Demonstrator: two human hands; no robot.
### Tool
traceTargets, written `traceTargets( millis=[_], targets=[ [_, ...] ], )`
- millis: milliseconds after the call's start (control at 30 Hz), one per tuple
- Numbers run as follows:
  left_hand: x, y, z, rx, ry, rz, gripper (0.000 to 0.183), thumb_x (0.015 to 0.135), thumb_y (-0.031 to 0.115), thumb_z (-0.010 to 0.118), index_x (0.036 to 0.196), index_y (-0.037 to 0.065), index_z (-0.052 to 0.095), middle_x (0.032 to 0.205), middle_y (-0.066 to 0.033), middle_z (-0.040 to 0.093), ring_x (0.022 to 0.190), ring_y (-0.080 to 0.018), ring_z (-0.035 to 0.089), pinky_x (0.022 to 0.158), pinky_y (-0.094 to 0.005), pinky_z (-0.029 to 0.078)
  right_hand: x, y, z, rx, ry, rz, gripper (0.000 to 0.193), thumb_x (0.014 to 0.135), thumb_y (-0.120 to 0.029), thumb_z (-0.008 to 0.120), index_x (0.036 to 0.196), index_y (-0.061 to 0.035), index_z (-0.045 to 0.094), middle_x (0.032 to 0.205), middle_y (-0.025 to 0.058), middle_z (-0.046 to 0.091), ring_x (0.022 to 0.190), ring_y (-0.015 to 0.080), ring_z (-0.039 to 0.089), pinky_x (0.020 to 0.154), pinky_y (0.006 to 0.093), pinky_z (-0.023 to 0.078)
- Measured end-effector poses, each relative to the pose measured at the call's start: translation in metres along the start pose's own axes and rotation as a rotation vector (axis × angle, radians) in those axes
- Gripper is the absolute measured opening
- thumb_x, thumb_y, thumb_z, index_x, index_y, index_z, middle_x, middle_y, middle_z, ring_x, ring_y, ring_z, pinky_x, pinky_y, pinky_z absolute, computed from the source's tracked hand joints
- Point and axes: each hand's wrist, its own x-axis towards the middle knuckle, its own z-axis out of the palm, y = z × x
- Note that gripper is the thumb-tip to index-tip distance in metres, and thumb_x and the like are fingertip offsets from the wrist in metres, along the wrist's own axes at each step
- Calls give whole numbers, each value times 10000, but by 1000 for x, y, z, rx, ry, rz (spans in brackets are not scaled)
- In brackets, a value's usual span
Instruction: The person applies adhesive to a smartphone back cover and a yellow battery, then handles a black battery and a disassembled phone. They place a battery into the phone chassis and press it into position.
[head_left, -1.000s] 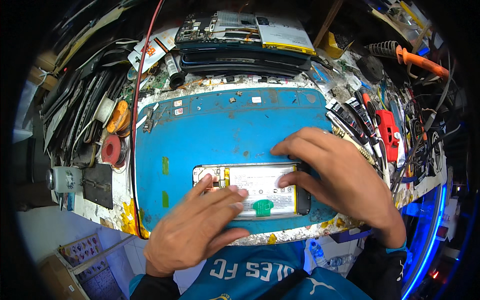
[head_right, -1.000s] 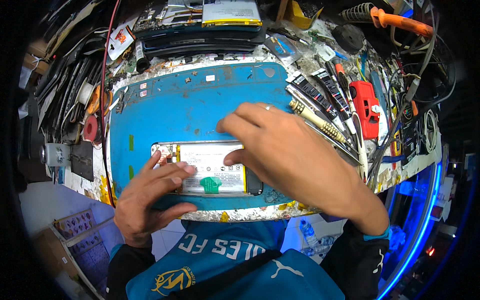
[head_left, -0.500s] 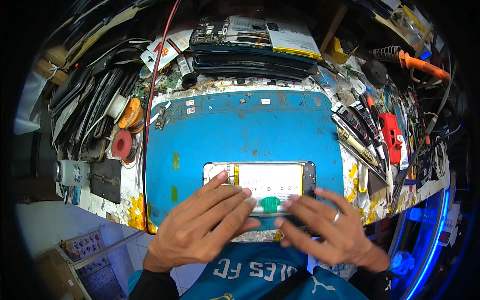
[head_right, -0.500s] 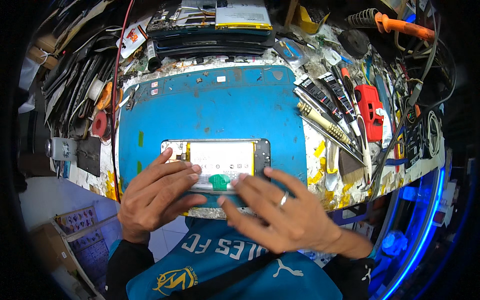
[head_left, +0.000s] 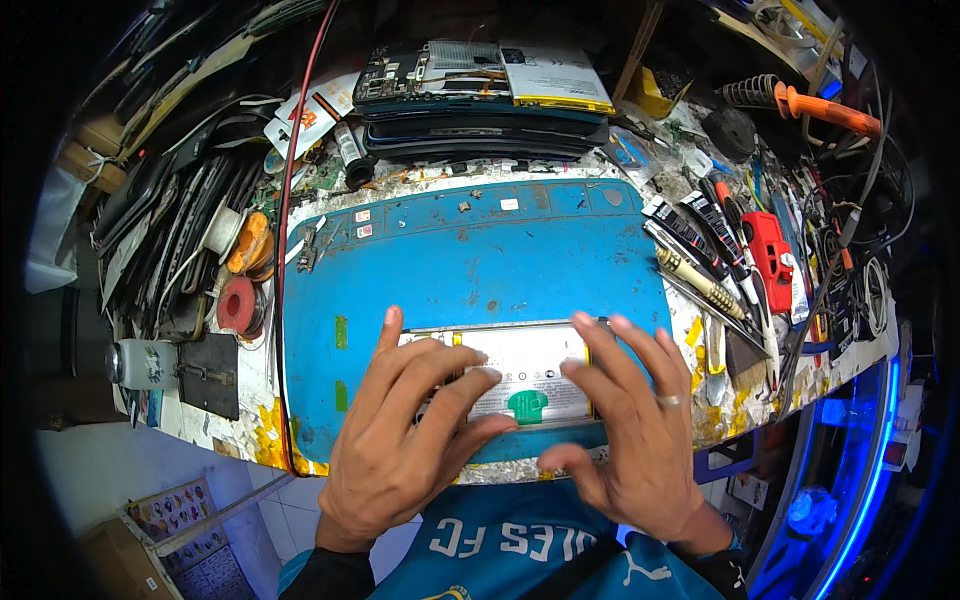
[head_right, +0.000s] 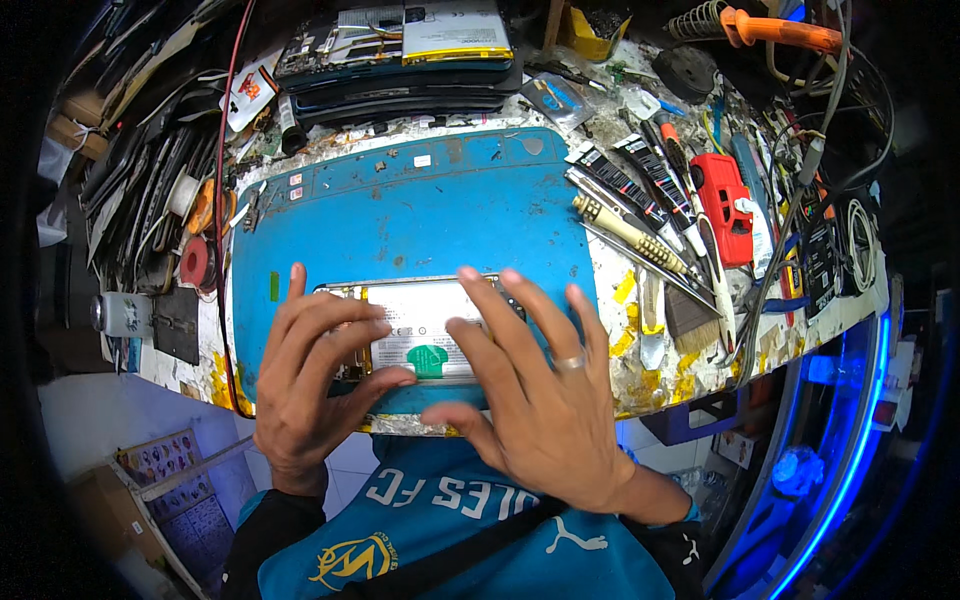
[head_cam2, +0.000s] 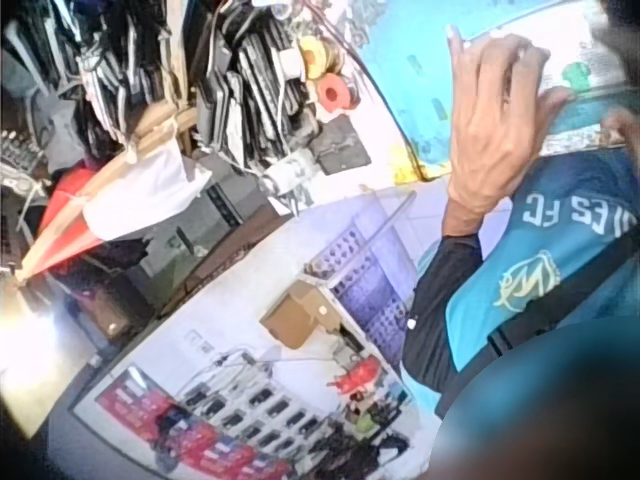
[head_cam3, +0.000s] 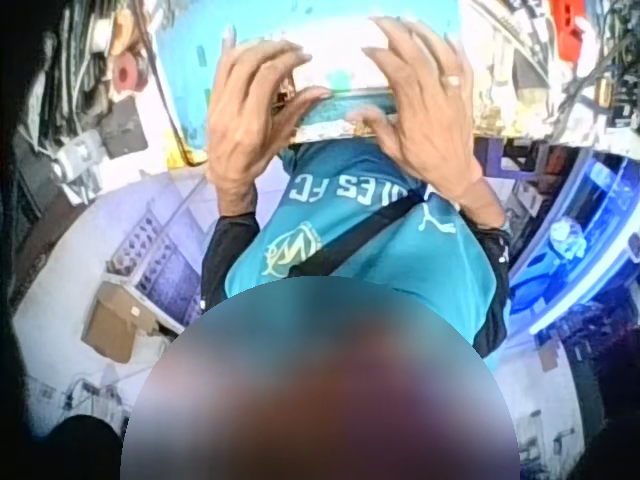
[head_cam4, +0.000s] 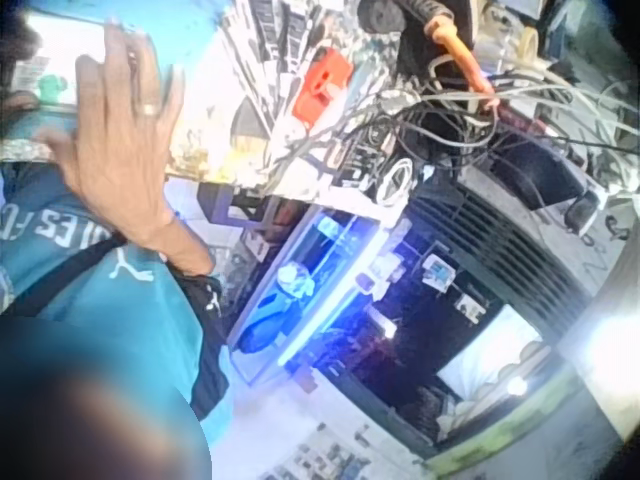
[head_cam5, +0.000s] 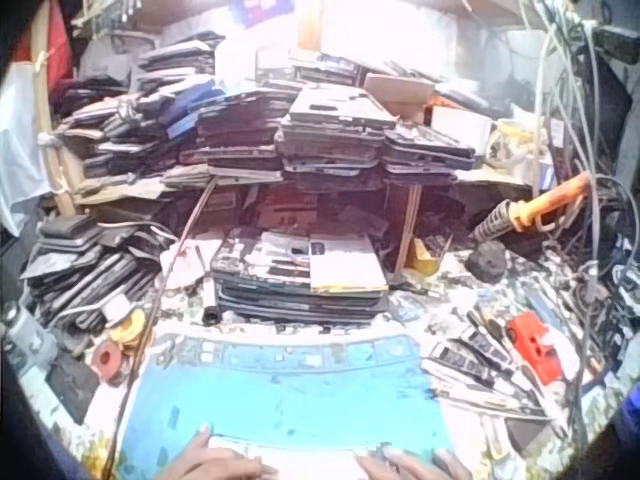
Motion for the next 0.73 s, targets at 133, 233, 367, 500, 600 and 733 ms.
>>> traceTargets(
  millis=[133,233,367,500,600,733],
  targets=[
    [6,1,-1,-57,-46,-17,680,702,135,828,1309,66,528,1332,-102,582,1167,-282,601,1111,-565,359,18,1,5,-36,-13,-88,670,889,-524,579,1393,-89,505,1384,39,549,1301,268,471,1073,581,312],
    [7,-1,-1,-88,-134,21,737,735,125,809,1381,48,464,1393,-118,537,1229,-289,571,1095,-506,400,20,-4,3,-18,0,-119,684,887,-531,573,1404,-89,494,1385,19,547,1303,254,480,1082,593,307],
    [5,1,-2,-86,-183,-8,715,765,134,790,1392,40,460,1449,-109,475,1248,-282,559,1049,-403,466,21,-3,5,-67,-4,-178,716,855,-572,576,1378,-87,522,1385,38,544,1293,252,490,1101,583,289],
    [7,-1,-3,-28,-229,-10,695,775,146,784,1378,23,459,1506,-98,406,1249,-269,562,1025,-383,489,17,1,1,-160,-19,-45,713,848,-618,542,1331,-95,583,1387,51,526,1265,249,491,1103,554,289],
    [8,0,-5,-43,-221,-34,771,779,149,779,1425,23,377,1515,-99,398,1258,-262,557,1025,-391,488,11,4,-6,-197,9,14,708,842,-621,562,1310,-91,598,1355,37,555,1228,256,500,1066,544,317],
    [9,-2,-14,-128,-321,-25,617,899,202,657,1384,-95,417,1505,-255,310,1273,-323,520,1116,-431,381,3,10,-3,-124,45,-78,698,831,-584,628,1344,-114,574,1327,87,582,1230,257,503,1080,519,295]
  ],
)
